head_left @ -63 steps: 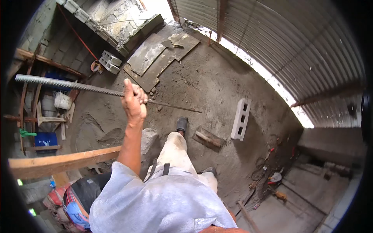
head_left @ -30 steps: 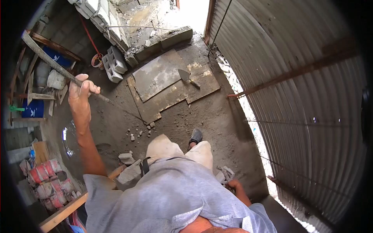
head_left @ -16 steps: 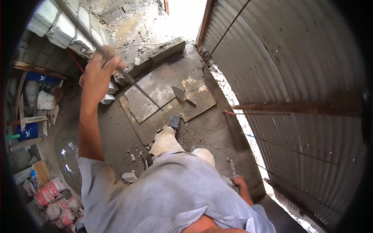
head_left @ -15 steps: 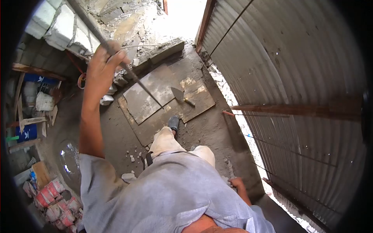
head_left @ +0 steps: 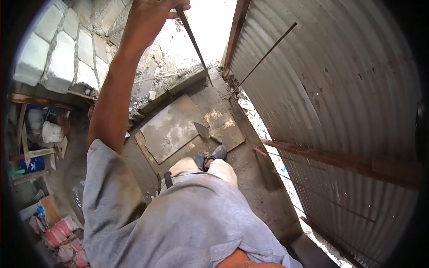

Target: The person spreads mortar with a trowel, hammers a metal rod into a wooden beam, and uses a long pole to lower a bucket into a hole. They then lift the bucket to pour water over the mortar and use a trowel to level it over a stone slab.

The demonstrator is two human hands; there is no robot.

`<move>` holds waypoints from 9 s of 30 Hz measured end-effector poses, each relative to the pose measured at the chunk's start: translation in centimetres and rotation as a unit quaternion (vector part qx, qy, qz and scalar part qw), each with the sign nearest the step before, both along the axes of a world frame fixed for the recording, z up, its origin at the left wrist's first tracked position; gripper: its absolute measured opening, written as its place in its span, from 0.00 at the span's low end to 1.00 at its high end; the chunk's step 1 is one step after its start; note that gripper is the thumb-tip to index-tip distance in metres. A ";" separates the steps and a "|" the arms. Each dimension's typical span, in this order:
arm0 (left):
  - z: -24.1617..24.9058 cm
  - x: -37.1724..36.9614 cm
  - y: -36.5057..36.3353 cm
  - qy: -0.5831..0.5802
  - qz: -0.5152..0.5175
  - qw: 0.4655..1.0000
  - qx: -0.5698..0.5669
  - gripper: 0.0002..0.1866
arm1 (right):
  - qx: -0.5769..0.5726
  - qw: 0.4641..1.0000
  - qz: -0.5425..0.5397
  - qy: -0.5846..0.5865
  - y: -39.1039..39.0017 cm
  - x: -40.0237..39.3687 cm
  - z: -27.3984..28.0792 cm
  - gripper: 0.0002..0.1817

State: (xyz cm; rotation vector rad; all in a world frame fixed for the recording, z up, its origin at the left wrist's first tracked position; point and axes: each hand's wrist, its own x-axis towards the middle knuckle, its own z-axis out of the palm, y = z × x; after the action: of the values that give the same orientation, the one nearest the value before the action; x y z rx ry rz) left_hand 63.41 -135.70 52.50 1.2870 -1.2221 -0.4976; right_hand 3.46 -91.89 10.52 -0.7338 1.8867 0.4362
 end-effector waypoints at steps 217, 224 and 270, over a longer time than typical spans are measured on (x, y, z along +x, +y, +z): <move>-9.0 11.9 -43.0 -0.076 -0.305 0.949 -0.029 0.14 | -0.598 0.665 0.345 0.284 -80.1 49.5 51.5 0.11; -8.8 12.3 -44.1 -0.077 -0.314 0.946 0.010 0.13 | -0.800 0.560 0.176 0.123 -78.2 50.4 63.3 0.08; -9.9 14.2 -46.0 -0.057 -0.325 0.944 -0.005 0.12 | -0.799 0.600 0.045 0.002 -81.1 51.3 59.7 0.09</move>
State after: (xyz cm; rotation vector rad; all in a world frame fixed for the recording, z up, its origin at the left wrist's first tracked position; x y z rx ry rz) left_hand 77.62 -181.72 42.55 0.8866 -1.7488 -0.8938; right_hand 54.71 -172.97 70.18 -1.9008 1.8311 -1.4998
